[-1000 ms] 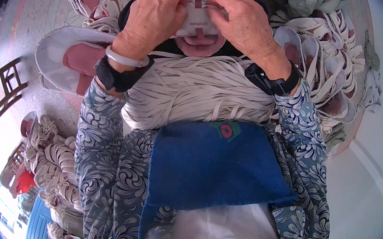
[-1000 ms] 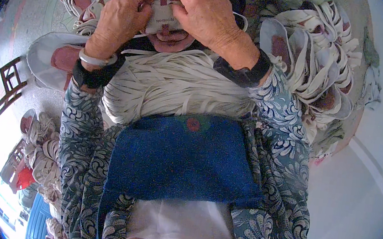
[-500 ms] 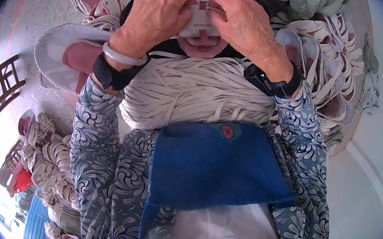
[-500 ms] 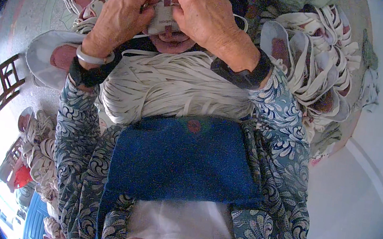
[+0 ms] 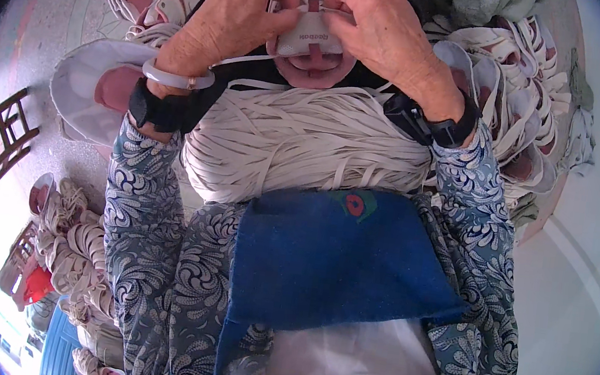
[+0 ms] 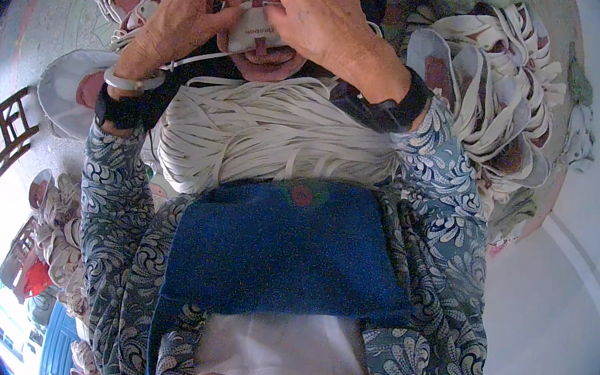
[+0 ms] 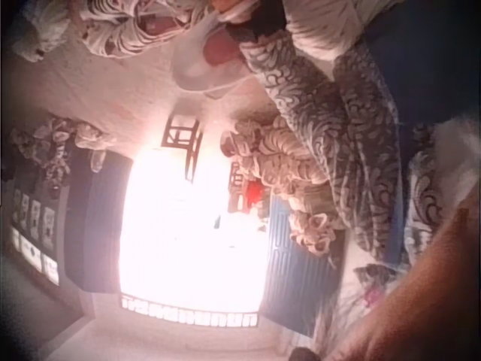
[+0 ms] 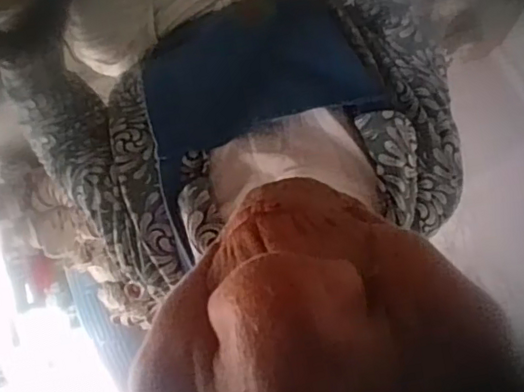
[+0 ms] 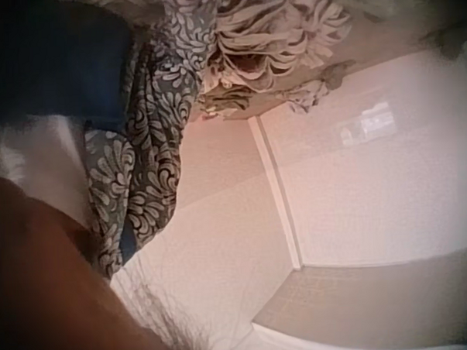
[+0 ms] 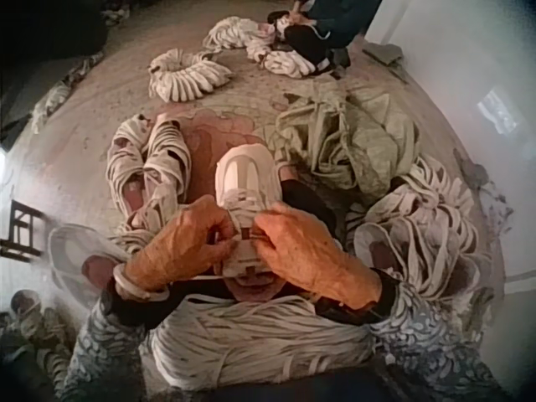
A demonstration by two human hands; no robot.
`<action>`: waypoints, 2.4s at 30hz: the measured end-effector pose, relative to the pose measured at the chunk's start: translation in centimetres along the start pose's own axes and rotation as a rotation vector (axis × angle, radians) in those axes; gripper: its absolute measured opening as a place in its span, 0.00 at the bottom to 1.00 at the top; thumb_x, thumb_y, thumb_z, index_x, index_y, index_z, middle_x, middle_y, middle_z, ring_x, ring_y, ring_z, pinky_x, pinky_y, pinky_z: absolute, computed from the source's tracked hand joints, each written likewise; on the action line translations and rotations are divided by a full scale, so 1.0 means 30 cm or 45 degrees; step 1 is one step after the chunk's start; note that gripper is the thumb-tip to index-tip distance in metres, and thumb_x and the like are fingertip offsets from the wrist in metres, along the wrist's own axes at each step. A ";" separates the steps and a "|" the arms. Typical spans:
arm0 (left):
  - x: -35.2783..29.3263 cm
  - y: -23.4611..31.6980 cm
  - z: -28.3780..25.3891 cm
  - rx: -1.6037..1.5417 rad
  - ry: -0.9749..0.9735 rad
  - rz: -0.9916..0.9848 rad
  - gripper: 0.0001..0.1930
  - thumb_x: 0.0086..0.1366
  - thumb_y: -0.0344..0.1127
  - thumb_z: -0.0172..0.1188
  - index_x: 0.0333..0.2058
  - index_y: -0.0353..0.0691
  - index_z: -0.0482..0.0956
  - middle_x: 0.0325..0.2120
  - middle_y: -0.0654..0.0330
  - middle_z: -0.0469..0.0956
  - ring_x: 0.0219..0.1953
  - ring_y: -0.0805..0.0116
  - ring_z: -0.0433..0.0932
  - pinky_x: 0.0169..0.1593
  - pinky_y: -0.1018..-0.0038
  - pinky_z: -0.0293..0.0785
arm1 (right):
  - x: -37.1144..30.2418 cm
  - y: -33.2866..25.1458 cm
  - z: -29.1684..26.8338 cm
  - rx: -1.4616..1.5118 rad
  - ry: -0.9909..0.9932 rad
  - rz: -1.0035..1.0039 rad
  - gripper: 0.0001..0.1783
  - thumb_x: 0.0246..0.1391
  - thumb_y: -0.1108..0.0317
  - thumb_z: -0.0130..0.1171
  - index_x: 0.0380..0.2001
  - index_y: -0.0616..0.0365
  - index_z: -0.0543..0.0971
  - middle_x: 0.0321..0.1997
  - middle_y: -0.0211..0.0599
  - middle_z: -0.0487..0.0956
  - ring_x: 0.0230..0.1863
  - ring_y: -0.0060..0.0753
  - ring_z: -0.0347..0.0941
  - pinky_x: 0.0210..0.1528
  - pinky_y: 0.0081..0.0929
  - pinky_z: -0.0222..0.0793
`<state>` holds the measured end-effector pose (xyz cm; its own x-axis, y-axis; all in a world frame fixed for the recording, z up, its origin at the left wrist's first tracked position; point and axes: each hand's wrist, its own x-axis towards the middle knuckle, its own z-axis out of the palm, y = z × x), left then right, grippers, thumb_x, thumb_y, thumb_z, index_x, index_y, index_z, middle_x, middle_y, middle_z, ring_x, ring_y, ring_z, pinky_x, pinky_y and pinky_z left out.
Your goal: The person sits on the floor and repeatedly threads white shoelaces through the eyelets of a pink and white sneaker. They pull the laces taut and adjust them by hand, working on a single shoe while surrounded by many other shoes and bundles of laces.
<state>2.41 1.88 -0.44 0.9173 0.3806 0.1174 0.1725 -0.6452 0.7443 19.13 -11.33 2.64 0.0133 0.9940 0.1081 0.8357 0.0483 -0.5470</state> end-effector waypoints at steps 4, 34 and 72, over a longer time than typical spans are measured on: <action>0.004 0.115 -0.004 0.275 0.247 0.087 0.07 0.61 0.29 0.59 0.27 0.34 0.71 0.26 0.50 0.71 0.24 0.53 0.71 0.27 0.65 0.67 | 0.015 0.041 0.016 -0.143 0.042 -0.381 0.05 0.52 0.75 0.55 0.27 0.65 0.71 0.27 0.48 0.67 0.26 0.44 0.68 0.30 0.37 0.69; -0.034 0.029 0.081 0.131 0.425 -0.045 0.11 0.58 0.31 0.61 0.41 0.40 0.79 0.31 0.55 0.74 0.32 0.59 0.77 0.38 0.68 0.74 | -0.005 0.062 -0.026 -0.251 -0.008 -0.187 0.05 0.51 0.68 0.58 0.28 0.58 0.78 0.19 0.33 0.72 0.18 0.30 0.71 0.23 0.28 0.67; -0.125 0.095 0.010 -0.113 0.466 -0.552 0.12 0.69 0.36 0.50 0.48 0.42 0.76 0.22 0.60 0.78 0.20 0.76 0.72 0.25 0.78 0.68 | -0.093 0.038 -0.062 -0.071 0.053 0.007 0.16 0.57 0.71 0.55 0.46 0.68 0.73 0.39 0.47 0.76 0.33 0.46 0.73 0.34 0.35 0.71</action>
<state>-0.43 -1.59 1.04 0.5827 0.8127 -0.0027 0.4596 -0.3268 0.8258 21.07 -14.23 3.25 0.0400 0.9893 0.1406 0.8650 0.0362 -0.5004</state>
